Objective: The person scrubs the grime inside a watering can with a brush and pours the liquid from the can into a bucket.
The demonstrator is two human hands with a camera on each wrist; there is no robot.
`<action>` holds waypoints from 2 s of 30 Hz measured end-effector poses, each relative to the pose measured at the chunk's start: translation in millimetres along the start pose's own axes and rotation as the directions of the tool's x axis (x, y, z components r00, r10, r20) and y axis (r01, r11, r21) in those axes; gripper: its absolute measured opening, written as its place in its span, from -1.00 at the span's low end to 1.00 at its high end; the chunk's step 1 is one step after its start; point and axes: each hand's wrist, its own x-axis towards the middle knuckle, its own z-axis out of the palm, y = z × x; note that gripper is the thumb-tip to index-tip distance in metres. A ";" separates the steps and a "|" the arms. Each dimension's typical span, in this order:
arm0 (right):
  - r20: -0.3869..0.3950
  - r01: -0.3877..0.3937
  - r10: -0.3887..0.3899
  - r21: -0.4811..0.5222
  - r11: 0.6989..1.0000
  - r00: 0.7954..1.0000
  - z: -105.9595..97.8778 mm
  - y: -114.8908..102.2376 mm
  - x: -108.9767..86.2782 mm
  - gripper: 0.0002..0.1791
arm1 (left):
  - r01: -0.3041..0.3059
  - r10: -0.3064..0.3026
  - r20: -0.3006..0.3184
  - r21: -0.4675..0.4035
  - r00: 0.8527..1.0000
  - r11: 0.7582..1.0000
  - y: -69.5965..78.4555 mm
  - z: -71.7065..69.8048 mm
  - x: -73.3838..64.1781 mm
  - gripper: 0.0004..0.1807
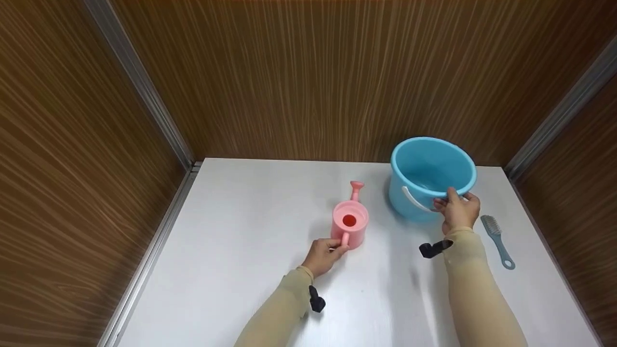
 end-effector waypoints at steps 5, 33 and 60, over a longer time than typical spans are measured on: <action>0.059 -0.031 0.028 0.035 0.999 0.998 -2.9 -3.0 0.2 -0.67 | 0.016 -0.016 0.000 0.002 1.000 1.000 0.4 0.1 -0.6 -0.80; 0.112 0.063 -0.053 -0.087 0.994 0.992 -27.3 5.9 -22.0 -0.72 | 0.003 -0.003 -0.048 0.005 0.999 1.000 3.8 -1.0 10.6 -0.77; 0.229 0.078 -0.070 -0.026 0.997 0.971 -53.2 20.7 -66.0 -0.59 | -0.011 0.012 -0.066 0.013 0.998 1.000 1.6 -0.4 11.5 -0.77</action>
